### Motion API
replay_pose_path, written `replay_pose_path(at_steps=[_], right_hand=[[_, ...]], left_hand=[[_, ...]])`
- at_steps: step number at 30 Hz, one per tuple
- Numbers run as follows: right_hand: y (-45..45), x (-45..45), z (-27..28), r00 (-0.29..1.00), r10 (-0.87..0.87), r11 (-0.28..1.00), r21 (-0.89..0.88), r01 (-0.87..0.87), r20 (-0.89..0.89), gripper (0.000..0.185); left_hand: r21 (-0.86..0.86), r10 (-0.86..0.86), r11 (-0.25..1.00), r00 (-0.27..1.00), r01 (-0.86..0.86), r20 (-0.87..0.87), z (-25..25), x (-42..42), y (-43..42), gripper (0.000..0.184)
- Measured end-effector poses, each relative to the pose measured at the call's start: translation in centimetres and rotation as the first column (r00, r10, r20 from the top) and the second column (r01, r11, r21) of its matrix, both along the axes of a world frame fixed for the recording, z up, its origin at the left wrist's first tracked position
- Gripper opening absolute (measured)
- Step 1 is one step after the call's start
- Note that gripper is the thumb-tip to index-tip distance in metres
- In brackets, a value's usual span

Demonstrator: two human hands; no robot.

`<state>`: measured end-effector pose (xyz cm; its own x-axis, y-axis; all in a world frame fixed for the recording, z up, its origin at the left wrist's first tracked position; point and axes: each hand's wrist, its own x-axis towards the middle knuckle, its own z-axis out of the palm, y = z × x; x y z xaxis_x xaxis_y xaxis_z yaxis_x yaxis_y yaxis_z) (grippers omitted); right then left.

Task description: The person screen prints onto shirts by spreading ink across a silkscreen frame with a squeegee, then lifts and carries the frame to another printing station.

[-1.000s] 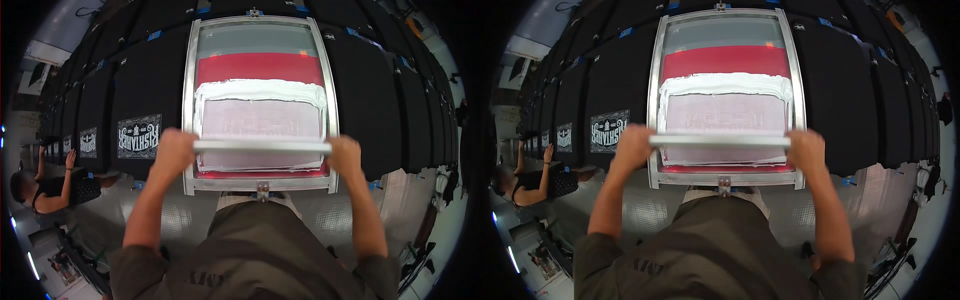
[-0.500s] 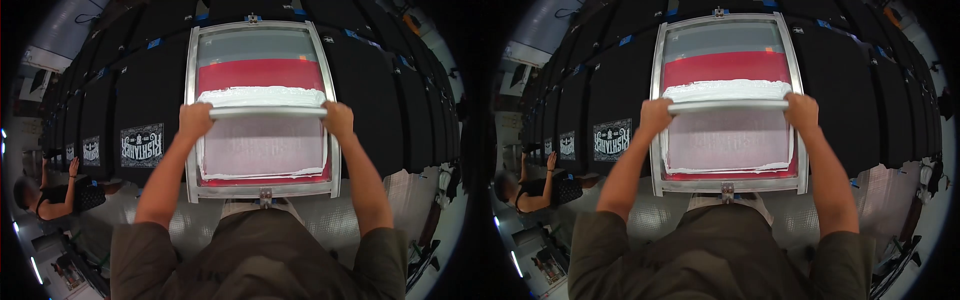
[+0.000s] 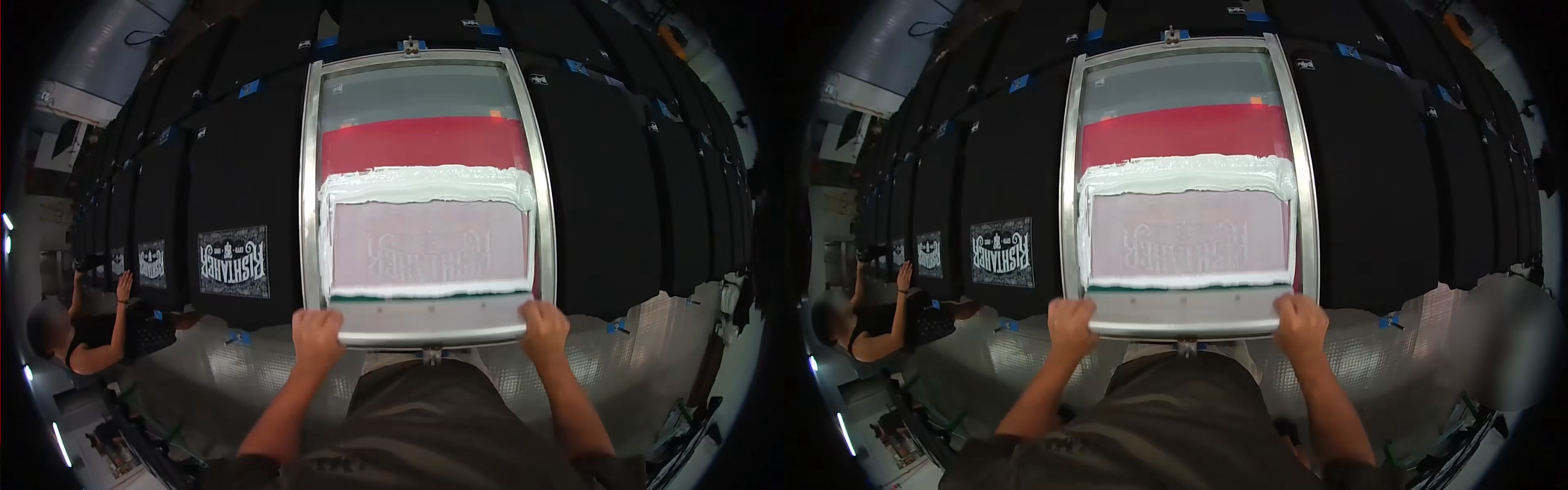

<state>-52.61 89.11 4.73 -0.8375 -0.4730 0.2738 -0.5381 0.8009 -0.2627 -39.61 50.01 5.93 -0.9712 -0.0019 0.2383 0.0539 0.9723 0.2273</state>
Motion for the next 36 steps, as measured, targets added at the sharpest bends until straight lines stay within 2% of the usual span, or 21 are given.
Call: replay_pose_path(at_steps=[3, 5, 7, 10, 11, 12, 13, 14, 16, 18, 19, 20, 21, 22, 23, 24, 26, 28, 29, 32, 36], right_hand=[[-2.3, -8.6, -1.1, 0.997, -0.026, 0.997, 0.074, 0.032, -0.071, 0.018], [-4.2, -14.6, -0.4, 0.999, -0.048, 0.985, 0.165, 0.044, 0.019, 0.021], [-5.8, -19.4, 1.4, 0.993, -0.065, 0.981, 0.189, 0.046, 0.096, 0.022], [-7.4, -22.4, 3.9, 0.971, -0.101, 0.956, 0.292, 0.034, 0.216, 0.022], [-7.9, -22.4, 4.7, 0.938, -0.193, 0.922, 0.379, 0.074, 0.288, 0.032], [-8.0, -22.1, 4.2, 0.964, -0.196, 0.938, 0.322, 0.131, 0.179, 0.037], [-7.9, -21.0, 3.4, 0.975, -0.209, 0.948, 0.26, 0.183, 0.077, 0.043], [-7.9, -18.9, 3.5, 0.984, -0.159, 0.985, 0.056, 0.164, -0.082, 0.05], [-8.3, -14.9, 4.6, 0.928, -0.193, 0.978, -0.132, 0.159, -0.318, 0.051], [-6.9, -9.2, 5.0, 0.966, -0.242, 0.947, -0.237, 0.215, -0.09, 0.047], [-6.4, -5.8, 5.9, 0.893, -0.223, 0.882, -0.31, 0.356, 0.391, 0.035], [-5.2, -3.2, 5.3, 0.551, -0.004, 0.828, -0.306, 0.47, 0.834, 0.029], [-4.3, 0.1, 4.1, 0.349, 0.08, 0.863, -0.241, 0.445, 0.934, 0.032], [-4.0, 2.5, 3.0, 0.069, 0.14, 0.931, -0.155, 0.331, 0.988, 0.042], [-4.3, 4.7, 1.4, 0.035, 0.018, 0.993, -0.022, 0.117, 0.999, 0.051], [-4.6, 7.3, -0.8, 0.142, 0.041, 0.996, -0.051, 0.069, 0.989, 0.061], [-6.8, 11.3, -5.6, 0.206, 0.188, 0.92, -0.245, 0.304, 0.96, 0.054], [-8.9, 10.4, -1.6, 0.012, 0.347, 0.79, -0.299, 0.536, 0.938, 0.043], [-9.1, 10.6, -3.7, -0.012, 0.266, 0.824, -0.221, 0.522, 0.964, 0.031], [-9.2, 11.8, -7.6, 0.074, 0.31, 0.726, -0.287, 0.625, 0.948, 0.02], [-9.3, 11.8, -5.9, 0.216, 0.217, 0.778, -0.302, 0.551, 0.952, 0.019]], left_hand=[[-0.031, -0.025, 0.999, 1.0, 0.024, -0.008, -1.8, -8.5, -3.0, 0.021], [-0.071, -0.042, 0.996, 0.999, 0.044, 0.032, -1.8, -15.1, -5.3, 0.016], [-0.086, 0.064, 0.995, 0.962, -0.043, 0.264, 0.9, -20.0, -5.8, 0.017], [-0.316, 0.267, 0.944, 0.784, -0.096, 0.56, 6.4, -24.4, -3.8, 0.022], [-0.367, 0.261, 0.926, 0.846, -0.084, 0.465, 5.0, -24.8, -3.1, 0.021], [-0.422, 0.246, 0.903, 0.899, -0.077, 0.362, 3.4, -25.6, -2.4, 0.021], [-0.303, 0.154, 0.951, 0.934, -0.051, 0.324, 2.9, -26.0, -0.3, 0.026], [-0.18, 0.059, 0.984, 0.958, -0.008, 0.281, 2.5, -26.1, 2.2, 0.032], [0.001, -0.157, 0.986, 0.927, 0.167, 0.342, 2.9, -26.6, 5.6, 0.03], [0.049, -0.177, 0.984, 0.911, 0.171, 0.372, 4.7, -27.8, 4.7, 0.031], [0.089, -0.189, 0.982, 0.895, 0.167, 0.405, 5.5, -28.5, 3.8, 0.032], [0.111, -0.188, 0.981, 0.894, 0.156, 0.406, 6.0, -28.9, 2.9, 0.036], [0.104, -0.185, 0.982, 0.904, 0.157, 0.386, 6.9, -28.9, 2.4, 0.036], [0.096, -0.186, 0.982, 0.911, 0.161, 0.367, 7.8, -28.8, 2.3, 0.036], [0.121, -0.195, 0.979, 0.92, 0.163, 0.34, 8.2, -28.9, 2.2, 0.035], [0.114, -0.213, 0.976, 0.917, 0.185, 0.336, 8.2, -29.0, 2.6, 0.035], [0.115, -0.153, 0.986, 0.932, 0.121, 0.329, 7.9, -29.1, 3.5, 0.035], [0.065, -0.14, 0.99, 0.94, 0.126, 0.311, 5.5, -29.1, 4.1, 0.031], [0.038, -0.153, 0.988, 0.946, 0.148, 0.285, 4.3, -28.9, 4.2, 0.03], [-0.039, -0.157, 0.984, 0.951, 0.174, 0.267, 3.5, -26.8, 5.3, 0.028], [-0.043, -0.198, 0.976, 0.956, 0.212, 0.216, 2.9, -22.0, 5.6, 0.026]])
